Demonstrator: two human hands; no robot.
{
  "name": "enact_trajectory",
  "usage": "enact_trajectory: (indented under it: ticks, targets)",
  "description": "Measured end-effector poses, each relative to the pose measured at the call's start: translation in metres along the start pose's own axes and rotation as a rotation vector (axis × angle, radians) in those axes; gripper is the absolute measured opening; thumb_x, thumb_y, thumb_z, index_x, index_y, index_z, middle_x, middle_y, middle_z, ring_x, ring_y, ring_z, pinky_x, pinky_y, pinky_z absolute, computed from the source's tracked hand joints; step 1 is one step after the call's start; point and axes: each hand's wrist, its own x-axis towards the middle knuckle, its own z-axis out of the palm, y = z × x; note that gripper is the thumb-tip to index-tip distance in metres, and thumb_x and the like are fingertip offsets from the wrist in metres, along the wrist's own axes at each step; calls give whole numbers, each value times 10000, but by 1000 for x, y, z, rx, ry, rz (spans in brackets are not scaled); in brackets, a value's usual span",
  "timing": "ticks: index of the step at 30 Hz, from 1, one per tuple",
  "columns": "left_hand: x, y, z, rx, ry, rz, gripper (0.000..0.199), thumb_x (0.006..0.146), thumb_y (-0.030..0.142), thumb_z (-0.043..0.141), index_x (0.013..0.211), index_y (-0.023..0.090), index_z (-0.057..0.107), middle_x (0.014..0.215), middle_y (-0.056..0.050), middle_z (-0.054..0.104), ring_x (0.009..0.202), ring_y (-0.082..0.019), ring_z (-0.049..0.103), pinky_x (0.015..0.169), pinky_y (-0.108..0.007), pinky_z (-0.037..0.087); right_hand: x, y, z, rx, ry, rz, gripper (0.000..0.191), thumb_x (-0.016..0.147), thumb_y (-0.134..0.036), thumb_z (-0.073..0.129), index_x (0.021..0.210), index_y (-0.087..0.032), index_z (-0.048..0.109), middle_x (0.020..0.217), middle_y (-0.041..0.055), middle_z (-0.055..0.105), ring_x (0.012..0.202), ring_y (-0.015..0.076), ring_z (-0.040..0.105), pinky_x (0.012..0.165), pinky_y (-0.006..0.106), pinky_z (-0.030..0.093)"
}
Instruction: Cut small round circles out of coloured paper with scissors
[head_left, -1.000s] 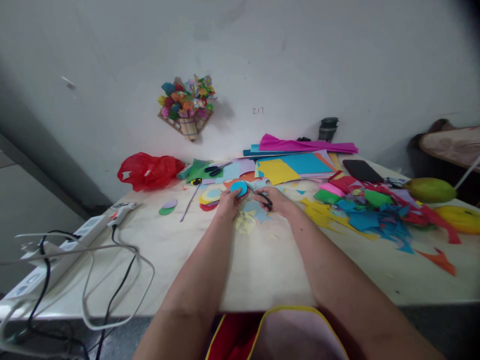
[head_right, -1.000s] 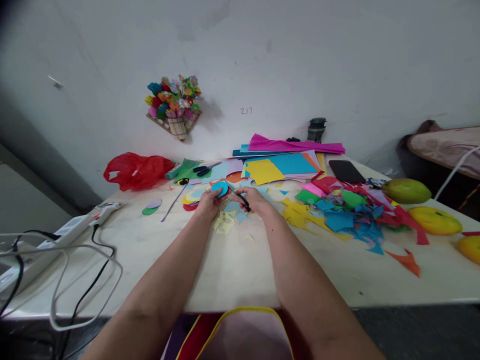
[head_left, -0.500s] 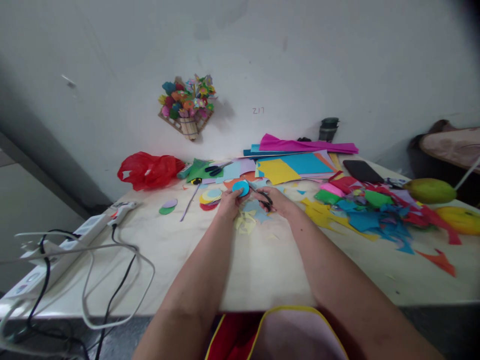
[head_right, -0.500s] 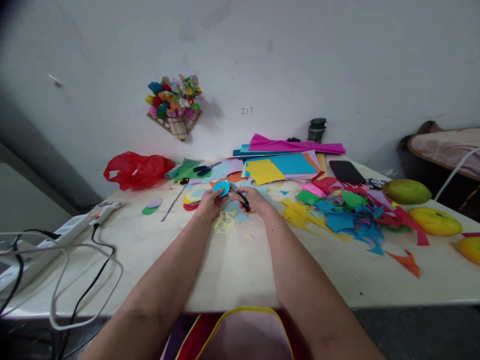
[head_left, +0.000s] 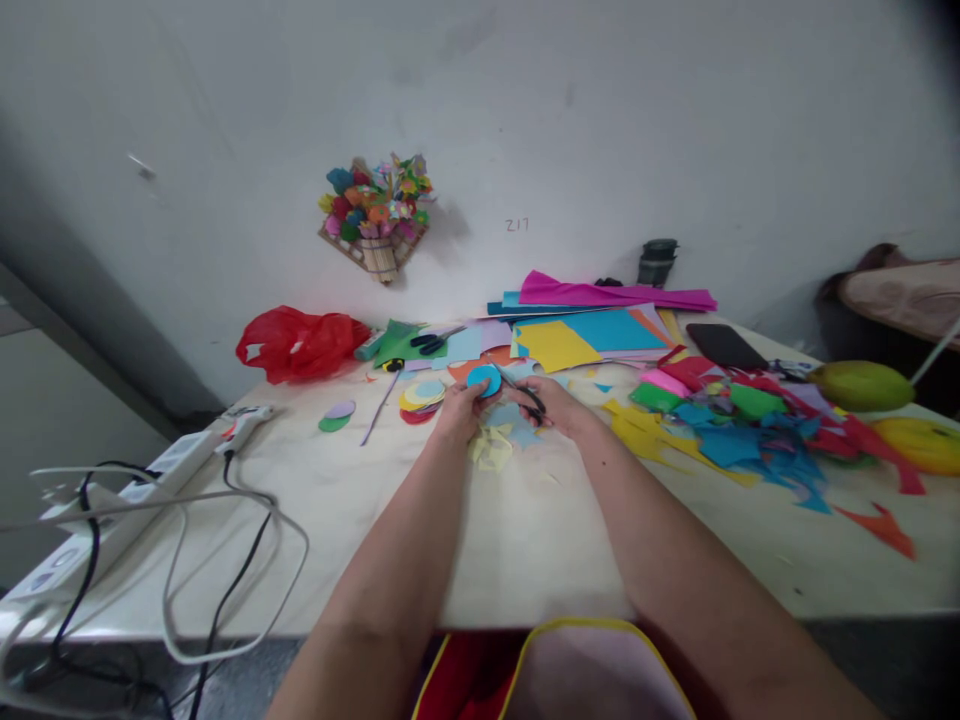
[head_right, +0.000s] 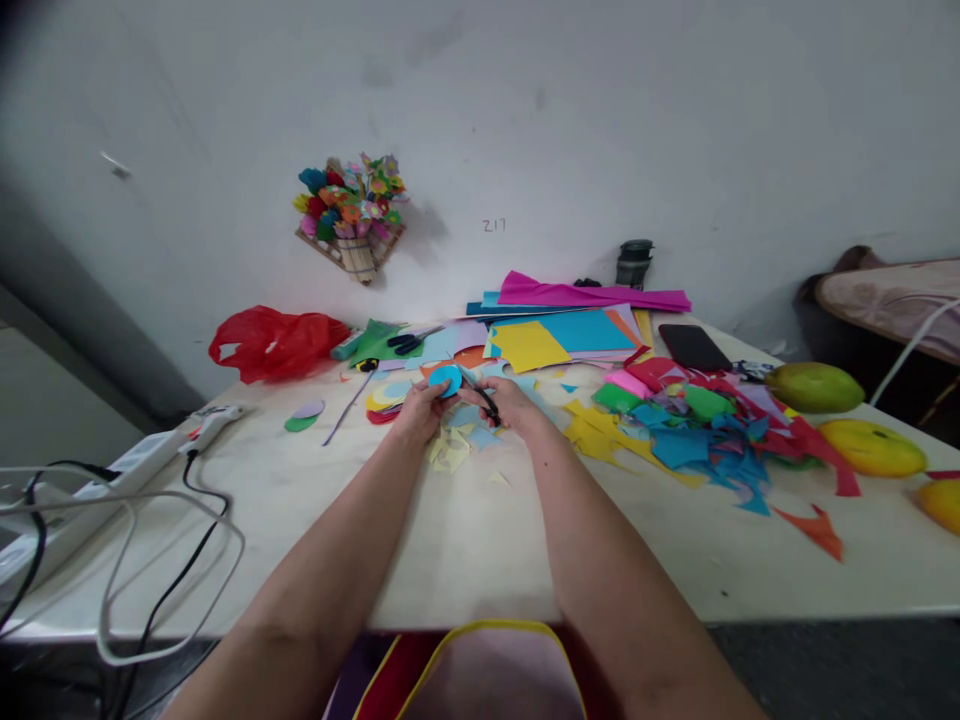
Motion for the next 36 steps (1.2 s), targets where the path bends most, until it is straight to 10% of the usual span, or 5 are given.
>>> enact_trajectory:
  ticks: [36]
  targets:
    - [4,-1,-4,-48,3,6,188,654,89,768,834,96,718,808,-104,750,794,-227,745,784,-323,603,7,9,-2,-15,6,-40,311,680,-335,861,754,-182,599,462,-57,525,369,68,403,361,188,311]
